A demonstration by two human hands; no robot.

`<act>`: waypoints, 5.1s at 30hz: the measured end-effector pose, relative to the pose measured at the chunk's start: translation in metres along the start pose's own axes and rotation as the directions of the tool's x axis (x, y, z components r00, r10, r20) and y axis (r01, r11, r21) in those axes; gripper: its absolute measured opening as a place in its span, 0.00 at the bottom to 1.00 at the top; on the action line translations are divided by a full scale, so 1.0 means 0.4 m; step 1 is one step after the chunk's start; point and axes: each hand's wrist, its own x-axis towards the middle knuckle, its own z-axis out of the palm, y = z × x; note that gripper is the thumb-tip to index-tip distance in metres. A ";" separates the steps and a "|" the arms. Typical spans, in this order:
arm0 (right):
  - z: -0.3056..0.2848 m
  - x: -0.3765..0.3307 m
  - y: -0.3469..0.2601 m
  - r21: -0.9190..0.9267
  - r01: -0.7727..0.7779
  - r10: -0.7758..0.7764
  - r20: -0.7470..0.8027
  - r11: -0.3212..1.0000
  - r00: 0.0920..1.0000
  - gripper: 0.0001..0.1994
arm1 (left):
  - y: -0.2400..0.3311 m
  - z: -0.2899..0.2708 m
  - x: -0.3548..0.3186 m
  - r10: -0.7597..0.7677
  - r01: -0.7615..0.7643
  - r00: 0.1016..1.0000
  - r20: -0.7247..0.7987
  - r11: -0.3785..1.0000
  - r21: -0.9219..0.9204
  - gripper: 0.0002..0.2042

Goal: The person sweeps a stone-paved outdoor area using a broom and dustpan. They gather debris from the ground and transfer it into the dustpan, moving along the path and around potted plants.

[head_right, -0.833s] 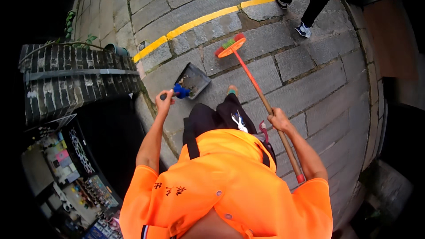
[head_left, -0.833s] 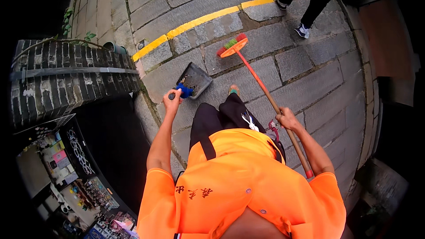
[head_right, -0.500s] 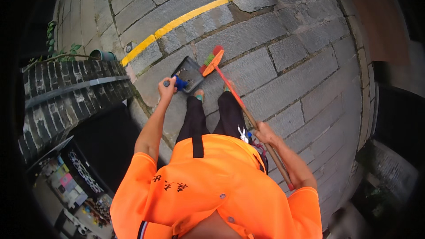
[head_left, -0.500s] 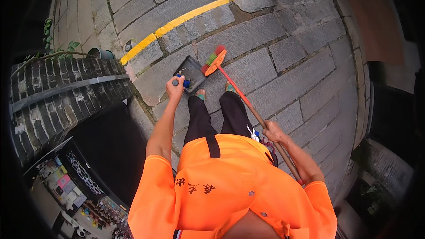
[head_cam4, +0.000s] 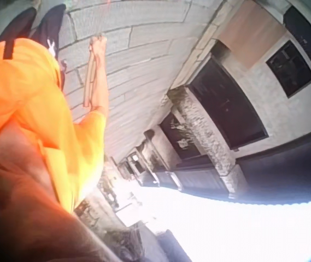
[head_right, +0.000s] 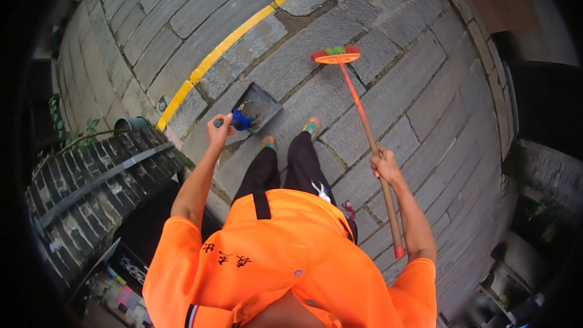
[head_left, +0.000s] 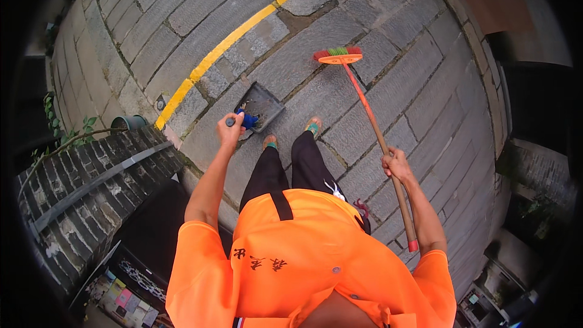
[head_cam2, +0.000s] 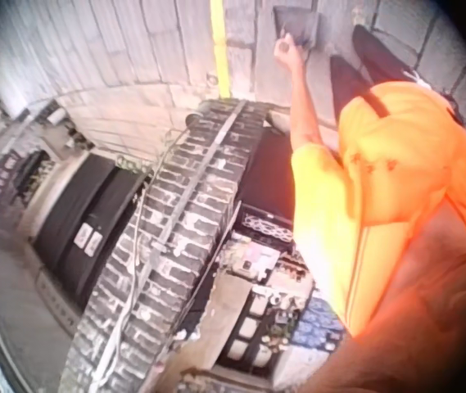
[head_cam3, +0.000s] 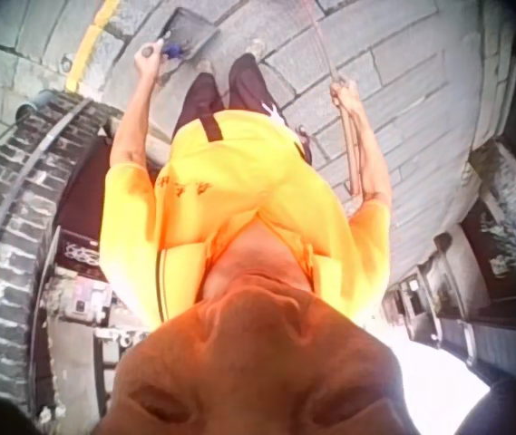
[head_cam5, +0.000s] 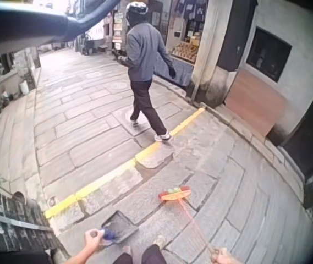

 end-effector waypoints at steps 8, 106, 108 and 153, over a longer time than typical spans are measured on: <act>-0.155 0.301 -0.179 0.035 0.064 -0.060 -0.100 0.997 0.993 0.30 | 0.077 0.273 0.055 0.047 -0.069 0.989 0.142 0.985 0.156 0.12; 0.099 -0.196 0.108 0.071 -0.149 0.096 0.487 0.986 0.868 0.33 | -0.141 -0.059 -0.055 -0.052 0.051 0.998 0.019 0.997 0.064 0.12; 0.079 -0.247 0.108 0.163 -0.191 0.085 0.503 0.968 0.860 0.33 | -0.140 -0.071 -0.048 -0.070 0.070 0.997 0.025 0.997 0.025 0.12; 0.126 -0.474 0.694 0.936 -0.123 0.611 -0.113 0.330 0.783 0.09 | 0.129 0.166 -0.134 0.196 -0.116 0.835 0.515 0.976 -0.183 0.09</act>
